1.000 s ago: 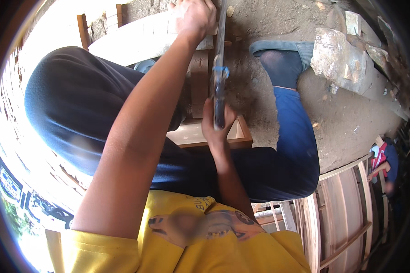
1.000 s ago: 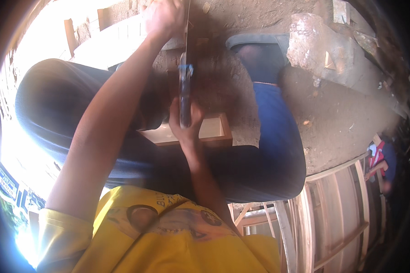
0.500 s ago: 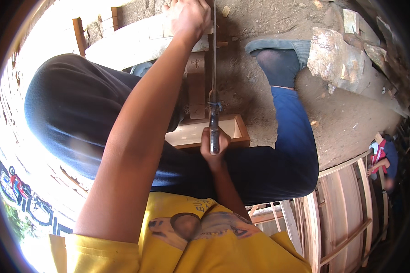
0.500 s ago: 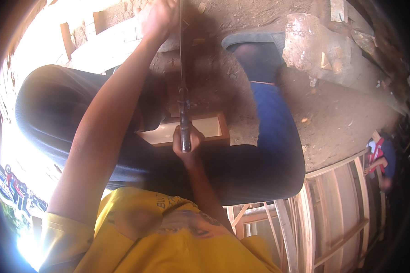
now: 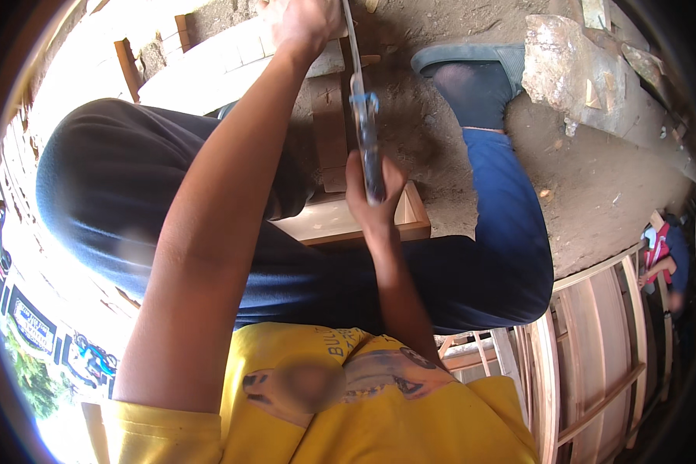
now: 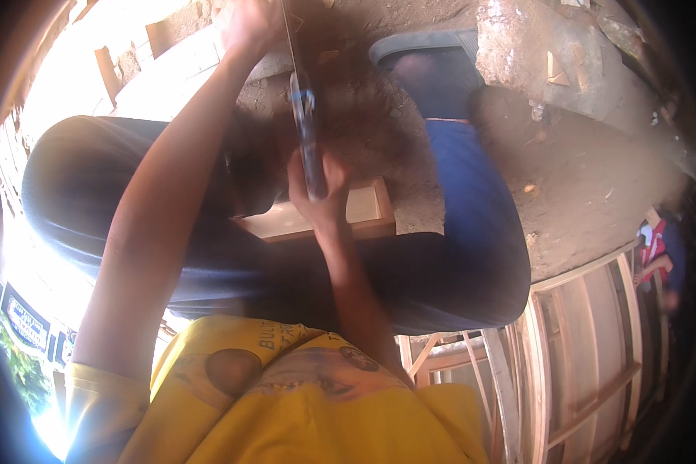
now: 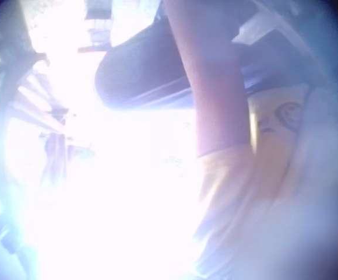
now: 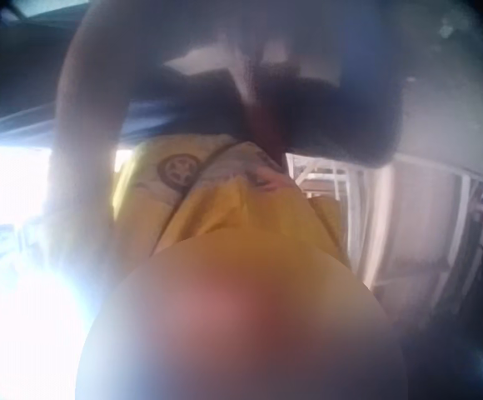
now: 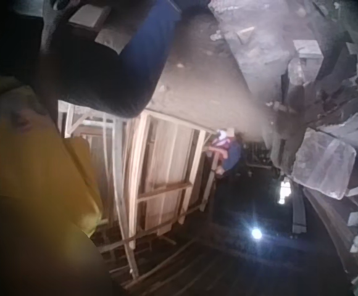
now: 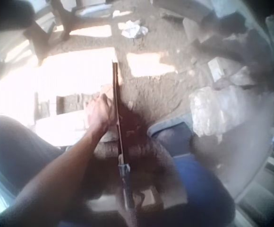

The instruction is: The person sits on the ground and uses a hand saw to cut a small wooden plank into several short pieces. They hold the plank with one hand and saw with the other, then inspect the cut pieces.

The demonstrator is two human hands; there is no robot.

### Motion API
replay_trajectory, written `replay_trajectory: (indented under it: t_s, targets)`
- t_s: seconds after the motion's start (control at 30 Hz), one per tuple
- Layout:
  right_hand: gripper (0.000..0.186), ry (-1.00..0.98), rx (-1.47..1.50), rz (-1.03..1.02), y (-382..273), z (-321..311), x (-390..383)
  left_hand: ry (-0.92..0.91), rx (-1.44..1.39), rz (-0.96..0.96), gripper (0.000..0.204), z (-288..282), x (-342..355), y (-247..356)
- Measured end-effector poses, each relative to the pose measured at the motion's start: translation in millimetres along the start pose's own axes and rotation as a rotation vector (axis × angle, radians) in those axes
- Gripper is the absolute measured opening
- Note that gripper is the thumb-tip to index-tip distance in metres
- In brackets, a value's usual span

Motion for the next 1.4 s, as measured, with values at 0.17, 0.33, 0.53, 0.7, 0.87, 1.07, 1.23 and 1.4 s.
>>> replay_trajectory:
  t_s: [0.17, 0.33, 0.53, 0.7, 0.87, 1.07, 1.23, 1.4]
  targets:
    - [0.024, 0.079, -0.058, -0.156, 15.2, -8.0, -46.2, -0.034, -0.104, -0.038, 0.035, -2.7, 5.3, 0.3]
    - [0.008, -0.07, 0.012, -0.049, 1.2, -3.5, 3.8, -0.09, -0.089, -0.053, 0.036, -3.2, -2.0, -0.9]
    - [0.018, -0.019, 0.029, -0.09, 5.9, -15.7, -19.4, -0.086, -0.121, -0.061, 0.036, -0.1, 5.4, -0.3]
    - [0.008, -0.107, -0.003, 0.014, -0.8, -20.5, -7.6, -0.068, -0.082, -0.086, 0.036, -3.7, -0.7, -2.5]
    - [0.024, 0.0, -0.01, -0.108, 7.8, -19.4, -23.8, -0.075, -0.105, -0.073, 0.036, -8.5, 7.5, 3.6]
    - [0.018, -0.012, 0.014, -0.148, 18.1, -22.2, -43.4, -0.108, -0.149, -0.128, 0.034, -5.6, 2.7, -0.5]
    - [0.009, -0.026, 0.018, -0.09, 21.9, -19.8, -44.4, -0.011, -0.198, -0.078, 0.036, 9.9, 1.0, -11.5]
    - [0.017, 0.032, 0.1, -0.05, 19.9, -19.7, -44.2, 0.166, -0.547, 0.006, 0.036, 5.8, -0.6, -18.6]
Point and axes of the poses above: each hand's wrist, its own x-axis towards the middle knuckle, its own z-axis out of the palm, y = z × x, the point moved 4 cm from there along x, towards the middle knuckle, and after that the axes turned 8 degrees about z, right-handed, at the moved point
